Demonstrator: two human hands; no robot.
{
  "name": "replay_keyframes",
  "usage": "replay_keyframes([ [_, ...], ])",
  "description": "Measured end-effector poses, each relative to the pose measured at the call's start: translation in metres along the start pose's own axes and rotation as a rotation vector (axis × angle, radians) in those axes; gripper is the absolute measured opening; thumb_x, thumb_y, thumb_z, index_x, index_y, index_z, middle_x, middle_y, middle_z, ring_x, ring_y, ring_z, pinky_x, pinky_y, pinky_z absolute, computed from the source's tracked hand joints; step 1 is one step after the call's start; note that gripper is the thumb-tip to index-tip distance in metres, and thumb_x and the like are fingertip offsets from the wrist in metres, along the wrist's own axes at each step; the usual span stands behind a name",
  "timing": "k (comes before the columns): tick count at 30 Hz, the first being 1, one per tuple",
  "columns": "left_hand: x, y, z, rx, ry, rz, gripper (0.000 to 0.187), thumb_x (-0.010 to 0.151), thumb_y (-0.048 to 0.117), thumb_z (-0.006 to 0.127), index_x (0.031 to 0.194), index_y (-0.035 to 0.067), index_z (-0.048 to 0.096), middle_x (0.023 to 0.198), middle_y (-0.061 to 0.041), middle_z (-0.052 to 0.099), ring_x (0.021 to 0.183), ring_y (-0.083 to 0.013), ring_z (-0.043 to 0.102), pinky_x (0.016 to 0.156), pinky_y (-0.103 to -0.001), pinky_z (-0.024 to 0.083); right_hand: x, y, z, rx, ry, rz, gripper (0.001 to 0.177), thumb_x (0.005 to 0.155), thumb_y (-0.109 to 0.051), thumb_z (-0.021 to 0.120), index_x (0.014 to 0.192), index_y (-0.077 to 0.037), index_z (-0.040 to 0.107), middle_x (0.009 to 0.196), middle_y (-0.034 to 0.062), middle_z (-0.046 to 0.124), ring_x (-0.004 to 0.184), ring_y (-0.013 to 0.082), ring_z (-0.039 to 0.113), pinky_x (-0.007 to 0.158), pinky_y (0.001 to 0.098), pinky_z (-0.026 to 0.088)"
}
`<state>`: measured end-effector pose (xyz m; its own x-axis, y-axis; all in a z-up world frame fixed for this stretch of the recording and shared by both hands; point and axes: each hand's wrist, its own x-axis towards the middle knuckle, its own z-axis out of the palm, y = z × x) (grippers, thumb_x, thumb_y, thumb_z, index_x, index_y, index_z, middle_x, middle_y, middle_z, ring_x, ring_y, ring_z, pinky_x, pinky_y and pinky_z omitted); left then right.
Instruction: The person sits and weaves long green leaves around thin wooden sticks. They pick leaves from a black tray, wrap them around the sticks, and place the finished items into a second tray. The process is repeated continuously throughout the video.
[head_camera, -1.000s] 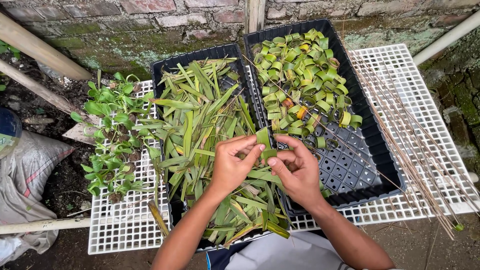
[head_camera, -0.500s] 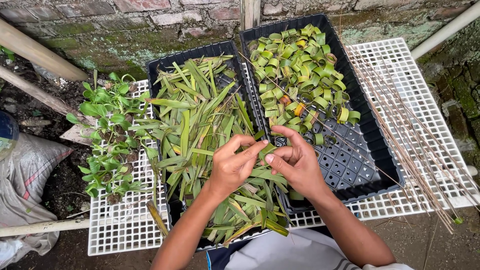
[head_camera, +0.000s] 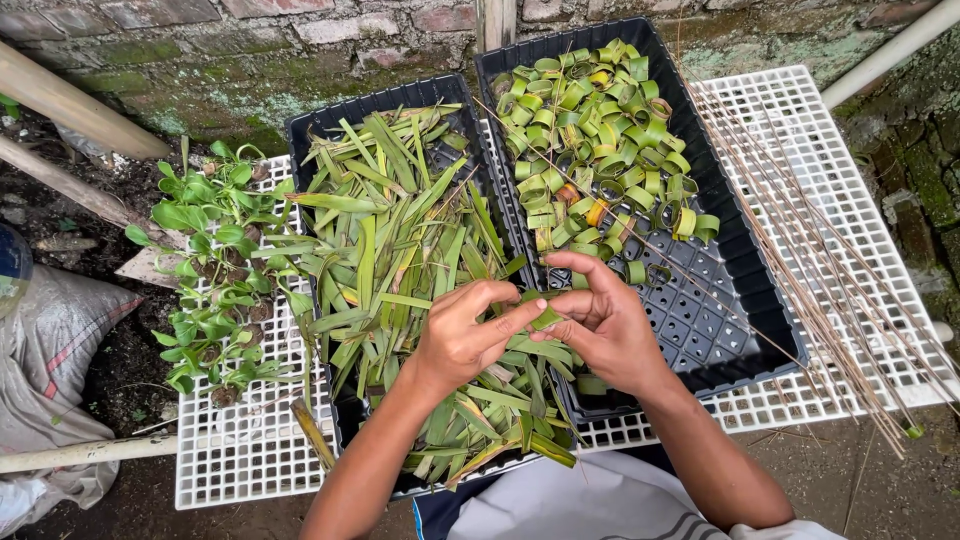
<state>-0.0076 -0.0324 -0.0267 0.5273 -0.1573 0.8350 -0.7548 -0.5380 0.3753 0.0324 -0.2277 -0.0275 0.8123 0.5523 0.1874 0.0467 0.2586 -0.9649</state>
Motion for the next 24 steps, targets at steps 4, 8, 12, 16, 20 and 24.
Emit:
replay_keyframes([
  [4, 0.003, 0.001, -0.004, 0.037, 0.013, 0.025, 0.025, 0.101, 0.005, 0.057, 0.105, 0.012, 0.081, 0.087, -0.01, 0.064, 0.068, -0.0243, 0.067, 0.06, -0.037, 0.059, -0.006, -0.005, -0.004, 0.118, -0.071, -0.007, 0.062, 0.091, 0.007, 0.059, 0.148, 0.002, 0.036, 0.095, 0.0222, 0.078, 0.082, 0.0198, 0.076, 0.076, 0.0339, 0.066],
  [8, 0.001, -0.001, -0.001, 0.111, 0.024, 0.11, 0.022, 0.1, 0.005, 0.06, 0.101, 0.01, 0.081, 0.085, -0.011, 0.064, 0.067, -0.0241, 0.067, 0.061, -0.036, 0.059, -0.008, 0.001, -0.009, 0.127, -0.101, 0.028, 0.061, 0.091, -0.006, 0.066, 0.145, 0.004, 0.038, 0.097, 0.0246, 0.076, 0.08, 0.0228, 0.074, 0.069, 0.0333, 0.065],
  [12, 0.003, 0.002, 0.001, 0.124, 0.031, 0.078, 0.023, 0.1, 0.003, 0.059, 0.103, 0.01, 0.08, 0.087, -0.01, 0.065, 0.069, -0.0244, 0.068, 0.062, -0.036, 0.059, -0.006, 0.004, 0.0, 0.021, 0.014, 0.006, 0.056, 0.088, 0.003, 0.069, 0.138, 0.004, 0.043, 0.083, 0.019, 0.078, 0.071, 0.0154, 0.073, 0.065, 0.0266, 0.063],
  [16, -0.009, -0.006, 0.003, -0.13, 0.048, -0.249, 0.026, 0.086, -0.002, 0.071, 0.11, 0.004, 0.078, 0.092, -0.012, 0.072, 0.077, -0.0274, 0.073, 0.065, -0.04, 0.06, -0.004, 0.01, 0.002, -0.013, 0.078, -0.008, 0.052, 0.088, 0.003, 0.071, 0.134, 0.003, 0.045, 0.086, 0.0187, 0.079, 0.073, 0.0152, 0.074, 0.067, 0.0267, 0.063],
  [20, -0.009, 0.001, 0.0, -0.394, 0.019, -0.69, 0.018, 0.085, 0.005, 0.071, 0.102, -0.003, 0.068, 0.085, -0.016, 0.066, 0.077, -0.0253, 0.063, 0.069, -0.038, 0.056, 0.001, 0.008, 0.004, -0.066, 0.102, -0.049, 0.044, 0.09, 0.002, 0.07, 0.129, 0.002, 0.048, 0.083, 0.0156, 0.079, 0.073, 0.0126, 0.073, 0.07, 0.0252, 0.063],
  [24, -0.009, 0.024, 0.009, -0.533, 0.059, -0.816, 0.015, 0.087, 0.004, 0.077, 0.1, -0.004, 0.077, 0.083, -0.014, 0.067, 0.074, -0.0156, 0.059, 0.067, -0.033, 0.054, 0.002, 0.008, 0.007, -0.085, 0.105, -0.066, 0.04, 0.09, 0.003, 0.07, 0.126, 0.002, 0.051, 0.084, 0.0146, 0.08, 0.072, 0.0123, 0.071, 0.071, 0.0283, 0.062],
])
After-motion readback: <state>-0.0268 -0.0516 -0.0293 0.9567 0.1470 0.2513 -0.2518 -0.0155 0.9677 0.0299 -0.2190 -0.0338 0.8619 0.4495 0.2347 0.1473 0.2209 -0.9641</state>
